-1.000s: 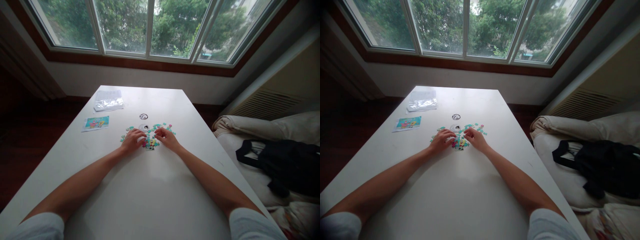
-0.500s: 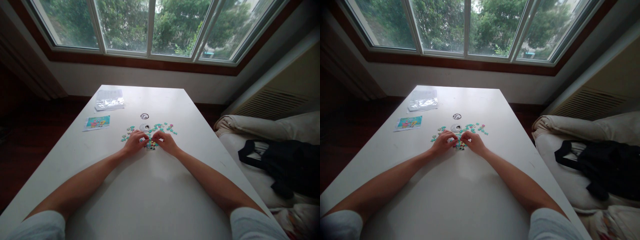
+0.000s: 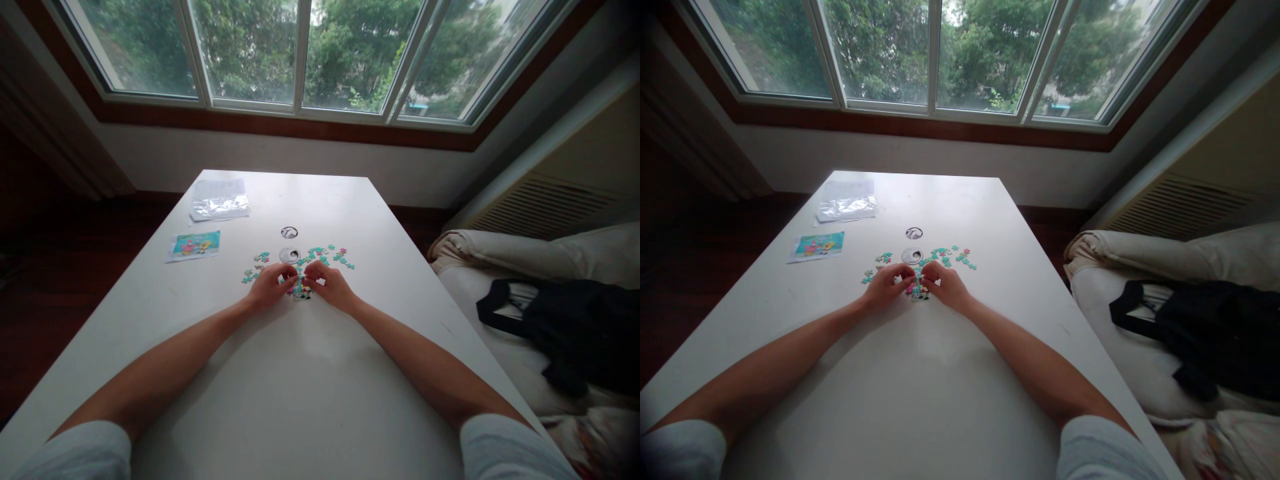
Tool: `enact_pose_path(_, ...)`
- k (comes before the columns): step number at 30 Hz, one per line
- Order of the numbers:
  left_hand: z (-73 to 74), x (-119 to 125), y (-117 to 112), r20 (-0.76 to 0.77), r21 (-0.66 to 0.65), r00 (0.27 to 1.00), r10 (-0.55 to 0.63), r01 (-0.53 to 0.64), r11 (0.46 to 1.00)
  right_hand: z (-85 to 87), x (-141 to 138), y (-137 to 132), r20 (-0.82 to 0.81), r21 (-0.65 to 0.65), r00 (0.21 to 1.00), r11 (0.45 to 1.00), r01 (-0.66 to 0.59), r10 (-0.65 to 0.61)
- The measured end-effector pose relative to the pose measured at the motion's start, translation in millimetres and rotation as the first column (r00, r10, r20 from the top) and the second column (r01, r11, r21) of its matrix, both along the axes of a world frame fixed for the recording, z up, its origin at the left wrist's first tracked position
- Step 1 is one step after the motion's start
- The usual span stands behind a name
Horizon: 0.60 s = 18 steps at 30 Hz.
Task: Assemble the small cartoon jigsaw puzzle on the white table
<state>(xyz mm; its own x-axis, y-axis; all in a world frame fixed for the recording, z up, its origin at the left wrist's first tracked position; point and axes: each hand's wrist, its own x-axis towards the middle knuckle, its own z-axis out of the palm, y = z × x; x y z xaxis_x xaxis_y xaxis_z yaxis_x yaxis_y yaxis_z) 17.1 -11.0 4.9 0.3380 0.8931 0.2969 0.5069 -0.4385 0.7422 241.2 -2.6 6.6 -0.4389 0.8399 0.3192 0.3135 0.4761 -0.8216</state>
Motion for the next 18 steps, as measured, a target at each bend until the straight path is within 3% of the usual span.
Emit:
enact_pose_path(10,0.5,0.3,-0.3,0.085,-0.026,0.996,0.019,-0.017,1.0,-4.3,-2.0,-1.8,-0.036,-0.085,0.994,0.991,-0.102,0.099)
enact_pose_path(18,1.8,1.1,-0.6,0.111,-0.056,0.994,0.007,0.0,0.998,-7.7,-2.7,-2.0,-0.024,-0.09,0.996,0.992,-0.085,0.084)
